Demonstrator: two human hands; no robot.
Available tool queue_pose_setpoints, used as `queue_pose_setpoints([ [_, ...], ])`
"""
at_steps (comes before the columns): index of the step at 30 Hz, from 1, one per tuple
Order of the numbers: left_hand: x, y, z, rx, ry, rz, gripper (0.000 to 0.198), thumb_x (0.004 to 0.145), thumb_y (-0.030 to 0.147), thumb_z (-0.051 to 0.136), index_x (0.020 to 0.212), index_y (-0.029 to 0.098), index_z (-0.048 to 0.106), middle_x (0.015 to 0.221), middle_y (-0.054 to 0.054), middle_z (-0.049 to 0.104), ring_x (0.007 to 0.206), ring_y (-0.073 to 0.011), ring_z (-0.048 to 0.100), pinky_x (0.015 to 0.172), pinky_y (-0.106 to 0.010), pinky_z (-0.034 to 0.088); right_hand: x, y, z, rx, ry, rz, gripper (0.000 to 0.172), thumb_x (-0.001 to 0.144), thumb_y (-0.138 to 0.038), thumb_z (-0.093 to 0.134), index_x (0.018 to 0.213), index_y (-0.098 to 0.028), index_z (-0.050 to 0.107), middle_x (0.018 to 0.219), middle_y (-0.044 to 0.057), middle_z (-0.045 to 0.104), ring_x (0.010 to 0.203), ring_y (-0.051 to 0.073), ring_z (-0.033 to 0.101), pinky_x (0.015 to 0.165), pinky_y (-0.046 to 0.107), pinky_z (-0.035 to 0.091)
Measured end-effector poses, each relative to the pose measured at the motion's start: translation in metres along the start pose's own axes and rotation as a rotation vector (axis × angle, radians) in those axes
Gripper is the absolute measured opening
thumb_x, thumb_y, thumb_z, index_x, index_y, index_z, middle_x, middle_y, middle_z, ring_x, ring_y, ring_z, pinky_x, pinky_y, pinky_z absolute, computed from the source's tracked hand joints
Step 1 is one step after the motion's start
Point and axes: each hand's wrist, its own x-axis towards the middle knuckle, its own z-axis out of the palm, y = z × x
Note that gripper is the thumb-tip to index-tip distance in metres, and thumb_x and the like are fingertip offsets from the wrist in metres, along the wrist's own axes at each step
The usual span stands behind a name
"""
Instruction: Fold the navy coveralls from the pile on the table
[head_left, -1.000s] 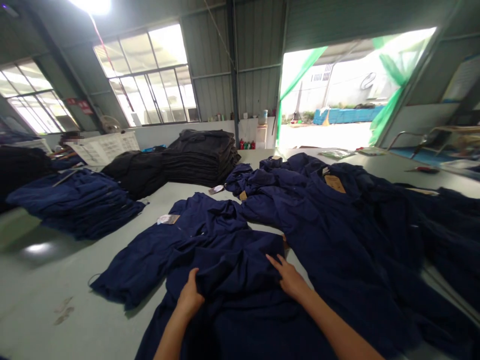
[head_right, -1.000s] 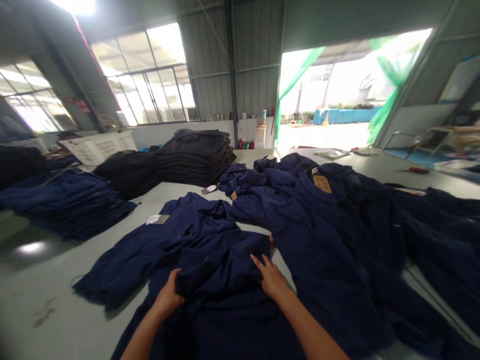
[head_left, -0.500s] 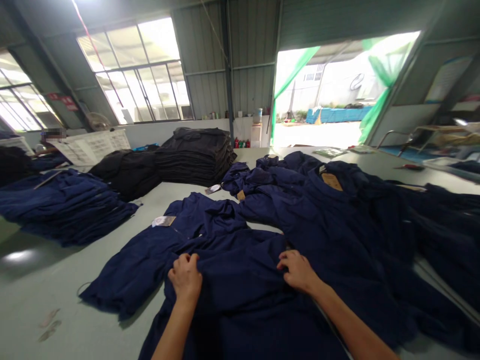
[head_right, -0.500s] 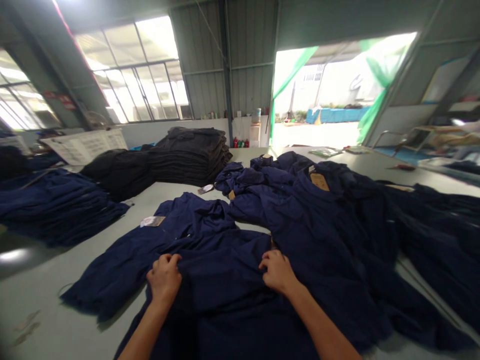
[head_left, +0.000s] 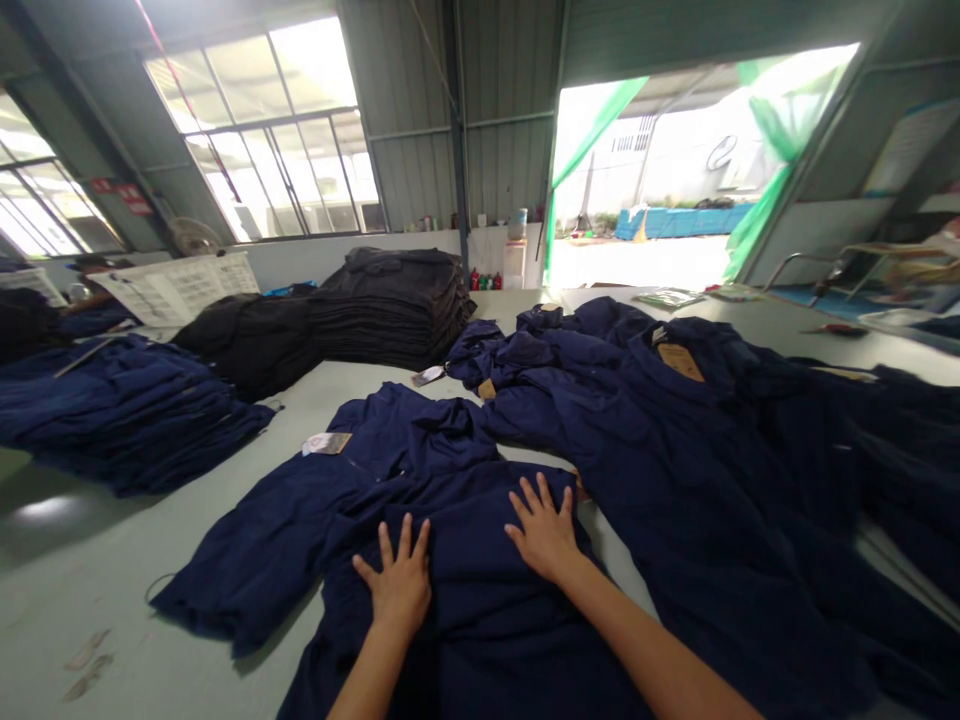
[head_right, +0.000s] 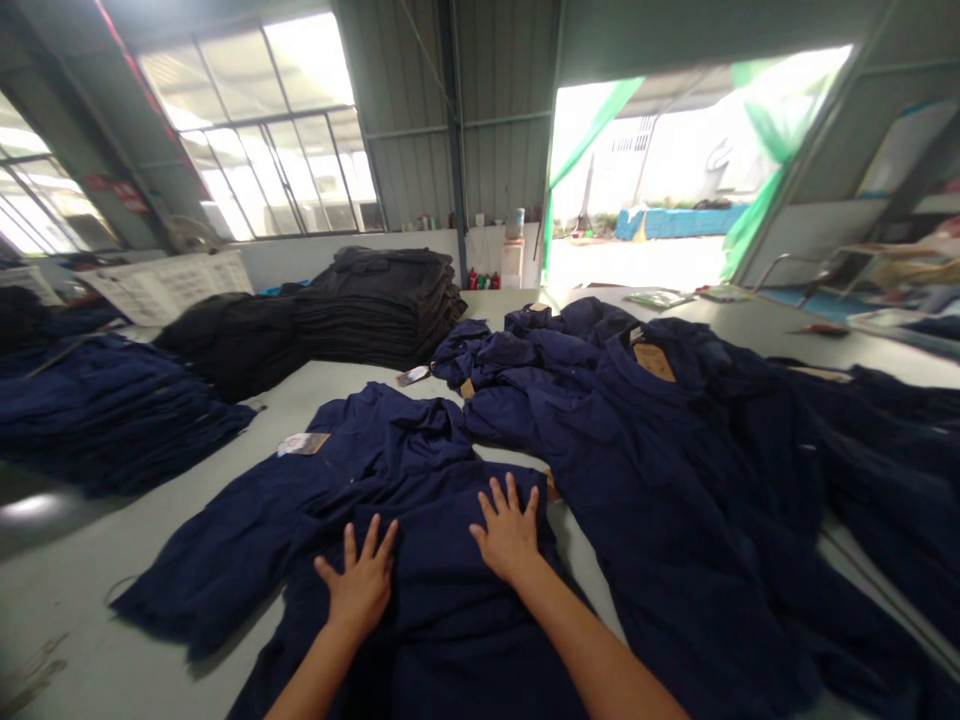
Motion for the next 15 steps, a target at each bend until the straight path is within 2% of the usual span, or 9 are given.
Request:
queue_pose_setpoints([
  [2,0.003,0.005,0.000,-0.033,0.041,0.050,0.049,0.086,0.034,0.028,0.132,0.046,0.018,0.148,0.007,0.011,0.133,-0.0378,-0.004,0.091,-0.074,0.002,0.000,-0.003,0.006,0.000,0.030,-0.038,0.052,0.081,-0.050,0.041,0.132,-0.038,0.034,0.148,-0.002,0.016,0.132,0.034,-0.011,0.096,0.063,-0.013],
  [5,0.004,0.006,0.007,-0.073,-0.018,0.026,0.050,0.083,0.050,0.032,0.131,0.049,0.019,0.149,0.006,0.011,0.131,-0.0440,0.001,0.092,-0.073,0.003,-0.003,0.005,0.020,0.016,-0.009,0.006,0.053,0.078,-0.055,0.044,0.129,-0.046,0.033,0.147,-0.006,0.018,0.130,0.041,-0.009,0.092,0.068,-0.013],
  [10,0.003,0.006,0.016,-0.122,-0.087,0.083,0.052,0.081,0.053,0.034,0.131,0.049,0.019,0.149,0.005,0.010,0.131,-0.0443,0.005,0.094,-0.070,0.002,-0.011,0.029,0.035,0.046,-0.098,0.118,0.056,0.074,-0.057,0.046,0.128,-0.049,0.032,0.145,-0.007,0.023,0.129,0.046,0.001,0.088,0.075,-0.004],
  [13,0.016,0.014,0.005,-0.141,-0.124,0.046,0.049,0.078,0.048,0.043,0.126,0.046,0.037,0.145,0.001,0.025,0.129,-0.0463,0.013,0.091,-0.073,0.005,0.002,0.026,0.022,0.043,-0.190,0.185,0.047,0.074,-0.051,0.050,0.120,-0.041,0.049,0.140,0.001,0.034,0.126,0.048,0.017,0.087,0.076,0.006],
  [15,0.037,0.019,-0.007,-0.235,-0.028,0.022,0.038,0.078,0.038,0.046,0.113,0.033,0.057,0.132,-0.008,0.043,0.124,-0.0411,0.027,0.095,-0.067,0.016,0.026,0.016,0.009,0.095,-0.131,0.145,0.039,0.077,-0.040,0.049,0.113,-0.029,0.058,0.133,0.009,0.043,0.123,0.042,0.029,0.093,0.069,0.016],
])
